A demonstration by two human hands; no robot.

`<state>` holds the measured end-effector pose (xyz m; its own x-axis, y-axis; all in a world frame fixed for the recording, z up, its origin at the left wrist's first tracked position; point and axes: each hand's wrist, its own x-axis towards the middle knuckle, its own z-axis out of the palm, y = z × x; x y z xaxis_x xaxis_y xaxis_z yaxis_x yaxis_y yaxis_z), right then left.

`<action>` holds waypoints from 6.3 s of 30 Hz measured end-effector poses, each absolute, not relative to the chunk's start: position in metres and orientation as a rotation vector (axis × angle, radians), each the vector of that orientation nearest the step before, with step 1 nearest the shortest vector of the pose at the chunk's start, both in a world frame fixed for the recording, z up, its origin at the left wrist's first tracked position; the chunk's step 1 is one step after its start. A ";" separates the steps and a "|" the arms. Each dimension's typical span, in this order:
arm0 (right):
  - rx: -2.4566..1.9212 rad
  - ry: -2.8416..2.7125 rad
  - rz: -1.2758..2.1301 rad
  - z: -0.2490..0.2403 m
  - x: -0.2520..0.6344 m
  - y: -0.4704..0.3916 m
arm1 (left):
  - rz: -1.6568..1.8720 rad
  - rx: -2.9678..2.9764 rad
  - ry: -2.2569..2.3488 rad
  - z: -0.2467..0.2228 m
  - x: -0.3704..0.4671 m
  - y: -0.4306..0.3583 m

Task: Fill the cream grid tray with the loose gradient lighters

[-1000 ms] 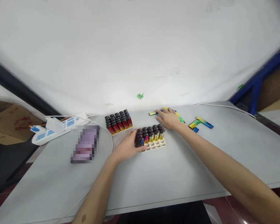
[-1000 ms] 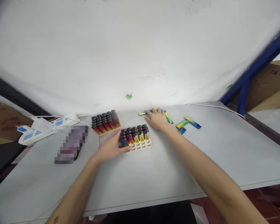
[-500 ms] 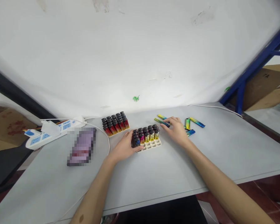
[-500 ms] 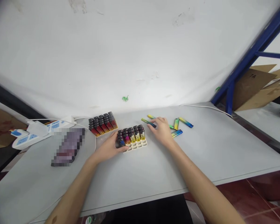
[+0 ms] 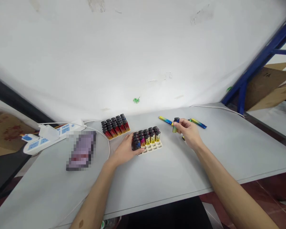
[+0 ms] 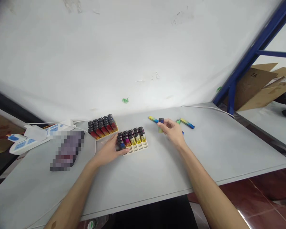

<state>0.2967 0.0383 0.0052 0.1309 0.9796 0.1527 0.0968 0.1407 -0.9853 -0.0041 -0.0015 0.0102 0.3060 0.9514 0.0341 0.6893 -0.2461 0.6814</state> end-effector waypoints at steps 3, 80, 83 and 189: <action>-1.123 -1.129 1.057 0.005 0.293 0.038 | 0.627 2.018 1.449 0.011 -0.004 -0.002; -1.238 -2.236 0.441 0.036 0.209 -0.017 | 0.648 2.025 1.401 0.002 0.003 0.001; -1.247 -2.273 0.390 0.037 0.209 -0.016 | 0.661 2.011 1.377 0.004 0.005 0.000; -0.971 -0.958 1.324 0.020 0.269 0.040 | 0.675 1.989 1.504 0.010 0.006 -0.007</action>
